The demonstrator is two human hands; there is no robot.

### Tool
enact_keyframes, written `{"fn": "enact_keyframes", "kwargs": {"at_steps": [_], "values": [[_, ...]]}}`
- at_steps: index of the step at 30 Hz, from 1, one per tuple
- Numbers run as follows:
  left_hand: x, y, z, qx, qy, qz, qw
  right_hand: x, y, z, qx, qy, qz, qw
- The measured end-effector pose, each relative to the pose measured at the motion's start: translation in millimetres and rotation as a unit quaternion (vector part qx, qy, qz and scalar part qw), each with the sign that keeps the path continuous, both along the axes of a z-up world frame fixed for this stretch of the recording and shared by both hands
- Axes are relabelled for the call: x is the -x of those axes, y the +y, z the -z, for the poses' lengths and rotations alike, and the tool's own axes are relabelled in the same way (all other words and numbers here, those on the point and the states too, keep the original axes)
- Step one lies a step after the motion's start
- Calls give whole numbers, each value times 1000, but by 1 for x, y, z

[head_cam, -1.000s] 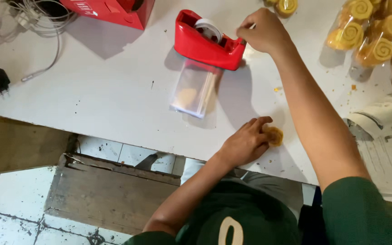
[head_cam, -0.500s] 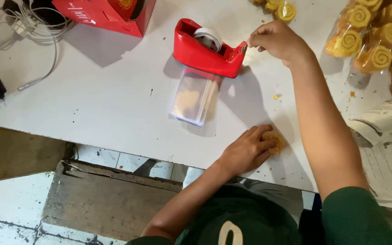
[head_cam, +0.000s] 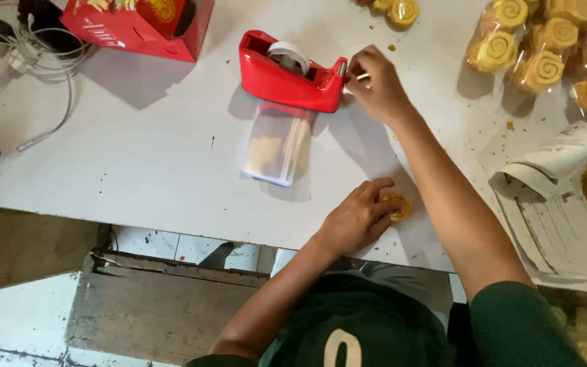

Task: The person picks up individual yellow roll cakes by hand, inserts them into clear plastic sleeves, and seals each sleeve with adhesive tape from a dispenser. They then place the packaged cakes into a blue plastic crate.

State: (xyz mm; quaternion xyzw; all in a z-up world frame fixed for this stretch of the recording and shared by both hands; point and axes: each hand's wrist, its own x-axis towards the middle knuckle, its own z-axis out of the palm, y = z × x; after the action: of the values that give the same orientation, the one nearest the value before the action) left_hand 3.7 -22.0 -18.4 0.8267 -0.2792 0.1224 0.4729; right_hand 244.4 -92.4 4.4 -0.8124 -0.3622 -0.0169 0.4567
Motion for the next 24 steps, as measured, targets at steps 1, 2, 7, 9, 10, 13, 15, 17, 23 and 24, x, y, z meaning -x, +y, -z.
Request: {"fn": "enact_keyframes", "kwargs": {"at_steps": [1,2,7,9,10,13,15,17,23,24], "values": [[1,-1,-2,0,1,7,1000,3,-3,10,0,1,7,1000],[3,-1,-4,5,-1,5,1000,6,-6,20,-6,75,35,997],[0,1,-2,1,21,18,1000,46,-45,3,-129,281,97,946],[-4,-1,10,-19,3,-15,1000,81,-70,-15,-166,330,90,925],[-4,-2,5,-17,4,-8,1000,100,-89,-10,-167,330,97,924],[-2,-1,-5,-13,14,-17,1000,159,-132,-2,-166,394,160,890],[-1,-2,-4,-8,35,-11,999,197,-147,-5,-210,453,183,847],[-1,-2,-7,-13,39,-15,999,215,-158,3,-210,462,191,840],[-1,-2,-20,-21,62,-18,998,239,-155,6,-177,443,201,856],[-1,-1,-23,-19,68,-15,997,239,-152,3,-164,430,200,865]]}}
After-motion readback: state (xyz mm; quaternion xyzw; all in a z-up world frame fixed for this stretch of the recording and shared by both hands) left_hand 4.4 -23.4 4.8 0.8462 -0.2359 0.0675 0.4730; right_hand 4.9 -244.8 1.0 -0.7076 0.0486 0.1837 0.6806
